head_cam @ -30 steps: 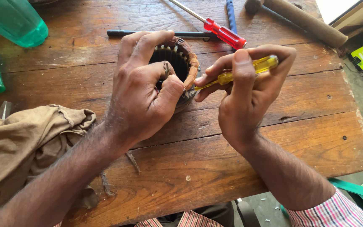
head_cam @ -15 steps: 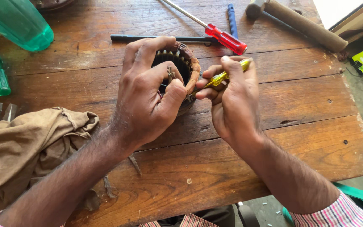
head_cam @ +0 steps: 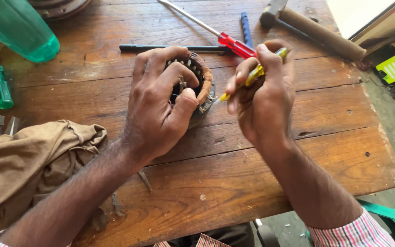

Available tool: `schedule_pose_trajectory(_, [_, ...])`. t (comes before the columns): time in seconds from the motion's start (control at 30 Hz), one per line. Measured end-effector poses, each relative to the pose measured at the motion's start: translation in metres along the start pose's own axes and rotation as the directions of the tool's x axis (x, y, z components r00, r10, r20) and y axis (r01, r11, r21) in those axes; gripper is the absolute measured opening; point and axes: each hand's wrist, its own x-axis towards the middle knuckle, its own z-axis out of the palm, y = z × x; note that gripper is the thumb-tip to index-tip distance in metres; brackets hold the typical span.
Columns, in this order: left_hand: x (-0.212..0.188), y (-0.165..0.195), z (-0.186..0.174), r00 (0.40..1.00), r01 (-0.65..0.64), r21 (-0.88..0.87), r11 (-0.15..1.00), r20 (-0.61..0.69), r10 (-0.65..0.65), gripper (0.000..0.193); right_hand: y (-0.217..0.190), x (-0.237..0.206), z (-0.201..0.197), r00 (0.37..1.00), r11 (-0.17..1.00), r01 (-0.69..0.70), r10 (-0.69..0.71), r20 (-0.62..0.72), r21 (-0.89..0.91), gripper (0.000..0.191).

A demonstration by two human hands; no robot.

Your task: The person works on an electric motor stator on a wooden workbench, using a screwdriver to pry old insulation and wedges out of the slots and pulling the material free by hand. They use pliers to cut and grip pieces, briefly turn to discard scrap toward a box, and continue clearing insulation from around the windings.

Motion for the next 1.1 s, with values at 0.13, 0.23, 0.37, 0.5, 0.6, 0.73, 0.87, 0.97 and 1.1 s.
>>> schedule_pose_trajectory(0.13, [0.0,-0.001,0.001,1.0,0.016,-0.005,1.0,0.006,-0.016,0.023,-0.019,0.011,-0.002,0.921,0.664,0.334,-0.081,0.38,-0.669,0.02])
schedule_pose_trajectory(0.23, [0.001,-0.002,0.002,1.0,0.012,-0.003,1.0,-0.002,-0.012,0.023,-0.035,0.008,-0.005,0.817,0.319,0.494,0.149,0.557,-0.809,0.026])
schedule_pose_trajectory(0.37, [0.001,-0.002,0.001,1.0,0.003,0.0,1.0,-0.014,-0.003,0.022,-0.046,0.0,-0.005,0.678,0.13,0.703,0.174,0.714,-0.699,0.04])
schedule_pose_trajectory(0.5, [0.001,0.0,0.0,0.999,0.0,-0.007,1.0,-0.033,0.0,0.02,-0.046,-0.003,0.002,0.624,0.161,0.754,0.128,0.771,-0.637,0.031])
schedule_pose_trajectory(0.6, [0.0,0.001,0.0,0.999,-0.003,-0.002,1.0,-0.043,0.003,0.02,-0.046,-0.003,0.006,0.619,0.091,0.767,0.153,0.77,-0.635,0.026])
schedule_pose_trajectory(0.73, [0.001,0.001,0.0,0.999,-0.007,0.002,1.0,-0.042,0.007,0.021,-0.045,-0.004,0.002,0.606,0.144,0.765,0.171,0.777,-0.628,0.02])
schedule_pose_trajectory(0.87, [0.0,0.001,0.0,0.999,-0.001,-0.014,1.0,-0.043,0.0,0.023,-0.041,-0.004,-0.003,0.693,0.047,0.664,0.337,0.638,-0.746,0.025])
schedule_pose_trajectory(0.97, [-0.001,-0.001,0.001,0.999,-0.006,-0.014,1.0,-0.038,0.005,0.023,-0.04,-0.004,-0.001,0.636,0.102,0.686,0.394,0.663,-0.72,0.028])
schedule_pose_trajectory(1.1, [-0.001,-0.007,0.005,0.998,-0.023,-0.011,1.0,-0.051,0.022,0.023,-0.034,-0.002,0.003,0.688,0.6,0.14,0.513,0.513,-0.788,0.034])
